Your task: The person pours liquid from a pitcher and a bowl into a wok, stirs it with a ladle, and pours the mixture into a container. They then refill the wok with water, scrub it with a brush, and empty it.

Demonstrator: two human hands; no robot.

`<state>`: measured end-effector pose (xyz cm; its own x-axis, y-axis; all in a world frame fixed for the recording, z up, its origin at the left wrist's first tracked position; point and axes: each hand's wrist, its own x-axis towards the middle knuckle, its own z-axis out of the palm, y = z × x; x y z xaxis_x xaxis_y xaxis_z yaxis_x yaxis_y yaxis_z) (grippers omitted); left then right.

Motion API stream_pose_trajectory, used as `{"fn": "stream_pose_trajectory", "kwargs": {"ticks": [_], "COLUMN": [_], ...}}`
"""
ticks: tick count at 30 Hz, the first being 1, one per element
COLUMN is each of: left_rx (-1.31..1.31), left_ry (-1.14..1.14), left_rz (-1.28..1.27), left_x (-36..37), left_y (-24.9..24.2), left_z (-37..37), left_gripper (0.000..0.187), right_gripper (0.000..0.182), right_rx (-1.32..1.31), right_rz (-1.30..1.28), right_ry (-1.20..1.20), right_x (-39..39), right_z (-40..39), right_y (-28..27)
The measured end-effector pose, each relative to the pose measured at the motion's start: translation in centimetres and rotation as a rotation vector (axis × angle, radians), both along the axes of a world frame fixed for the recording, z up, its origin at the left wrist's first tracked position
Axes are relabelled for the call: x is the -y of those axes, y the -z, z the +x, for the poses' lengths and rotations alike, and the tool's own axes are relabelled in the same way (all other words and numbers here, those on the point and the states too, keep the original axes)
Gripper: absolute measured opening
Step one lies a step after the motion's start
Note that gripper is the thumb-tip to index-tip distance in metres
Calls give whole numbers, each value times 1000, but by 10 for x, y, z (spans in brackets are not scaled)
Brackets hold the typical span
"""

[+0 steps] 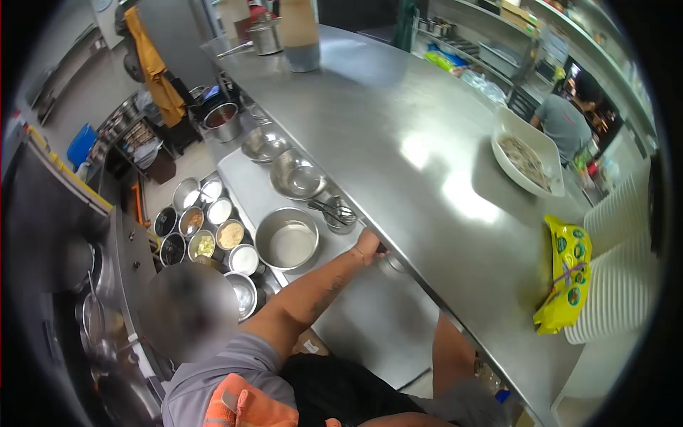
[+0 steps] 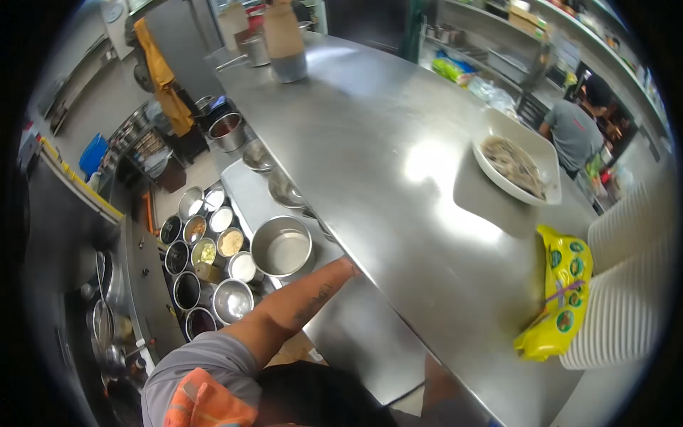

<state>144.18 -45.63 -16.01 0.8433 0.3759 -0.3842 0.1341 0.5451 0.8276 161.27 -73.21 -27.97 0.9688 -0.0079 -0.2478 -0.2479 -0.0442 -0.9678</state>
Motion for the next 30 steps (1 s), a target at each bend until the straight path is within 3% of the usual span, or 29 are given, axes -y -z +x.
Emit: {"fn": "stream_pose_trajectory", "kwargs": {"ticks": [1, 4, 6, 8, 10, 11, 13, 15, 17, 19, 21, 22, 25, 27, 30], "left_rx": [86, -29, 18, 36, 67, -3, -100, -111, -137, -87, -39, -17, 32, 54, 16], "left_ry": [-17, -18, 6, -16, 61, 53, -58, -213, -411, -543, -716, -781, -1046, -1250, -1566], "left_rz": [-149, 20, -42, -75, -21, -5, -43, -63, -61, 20, 15, 26, 16, -23, 50], "left_x": [-5, -1, -1, 2, 6, 6, 7, 13, 22, 27, 35, 40, 50, 68, 95], "left_y": [39, -40, -43, -46, -65, -77, -66, -65, -66, -76, -87, -89, -81, -77, -72], "left_z": [12, -43, -92, -162, -248, -292, -377, -460, -537, -614, -689, -726, -826, -882, -953], "left_gripper": [29, 30, 29, 27, 30, 29, 28, 28, 31, 31, 28, 27, 27, 27, 29], "right_gripper": [23, 24, 25, 25, 25, 25, 29, 24, 25, 20, 23, 32, 42, 45, 30], "right_rx": [18, 87, 240, 557, 1153, 1177, 351, 351, 325, 248, 492, 761, 803, 974, 1128], "right_rz": [-20, -114, -258, -479, -789, -760, 162, 238, 260, 293, 274, 237, 221, 112, 217], "right_ry": [6, 10, 20, 7, -50, -102, -525, -729, -1124, -1276, -1559, -1567, -1791, -2000, -2192], "right_x": [3, 17, 18, 7, -25, -47, -89, -147, -183, -224, -267, -283, -340, -374, -382], "right_z": [1, -2, -17, -51, -108, -135, -211, -317, -406, -496, -574, -629, -763, -851, -985], "right_y": [-1, -4, -30, -55, -89, -99, -120, -163, -182, -197, -196, -211, -201, -195, -207]}}
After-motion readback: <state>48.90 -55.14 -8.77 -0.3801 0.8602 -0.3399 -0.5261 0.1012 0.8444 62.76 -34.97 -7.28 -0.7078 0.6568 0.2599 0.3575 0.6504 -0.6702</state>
